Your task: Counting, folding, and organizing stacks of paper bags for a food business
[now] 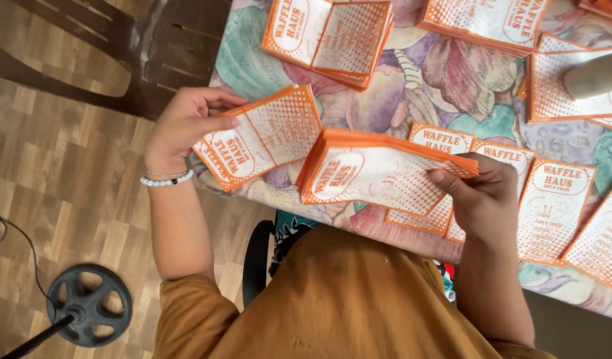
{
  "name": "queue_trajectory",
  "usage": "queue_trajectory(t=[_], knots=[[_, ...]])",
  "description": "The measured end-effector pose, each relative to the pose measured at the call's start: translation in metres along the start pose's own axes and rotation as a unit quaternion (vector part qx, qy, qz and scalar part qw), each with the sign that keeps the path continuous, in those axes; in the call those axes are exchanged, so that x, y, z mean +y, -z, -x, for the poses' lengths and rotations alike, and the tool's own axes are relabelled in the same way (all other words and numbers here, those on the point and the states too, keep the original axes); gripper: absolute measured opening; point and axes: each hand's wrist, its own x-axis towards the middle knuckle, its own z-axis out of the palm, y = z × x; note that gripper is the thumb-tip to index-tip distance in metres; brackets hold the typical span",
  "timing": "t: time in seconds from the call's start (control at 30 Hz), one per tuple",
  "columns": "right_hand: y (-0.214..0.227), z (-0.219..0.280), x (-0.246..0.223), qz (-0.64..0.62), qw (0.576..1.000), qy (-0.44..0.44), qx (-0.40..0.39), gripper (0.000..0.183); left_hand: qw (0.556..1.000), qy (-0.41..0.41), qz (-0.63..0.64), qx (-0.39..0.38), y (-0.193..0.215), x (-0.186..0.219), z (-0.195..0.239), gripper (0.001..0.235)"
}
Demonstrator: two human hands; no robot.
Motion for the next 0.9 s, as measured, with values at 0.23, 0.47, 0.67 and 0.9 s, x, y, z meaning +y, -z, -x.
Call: queue_trajectory(t=[0.23,0.47,0.67,0.9], knots=[[-0.02,0.001,0.001,-0.182,0.978,-0.029,0.092,0.008,0.97,-0.083,-0.219,0.067,-0.014,-0.002,0.001,0.033],[0.046,0.005,0.023,-0.174,0.966,-0.026,0.189,0.014,0.922,-0.03,-0.363,0.135,-0.023,-0.019,0.021,0.044],[0.077,0.016,0.019,-0.144,0.958,0.005,0.246,0.013,0.937,0.005,-0.311,0.156,-0.001,-0.015,0.036,0.041],[0.07,0.022,0.055,-0.104,0.971,0.125,0.175,0.011,0.816,-0.23,-0.42,0.323,-0.049,0.016,0.063,0.032]])
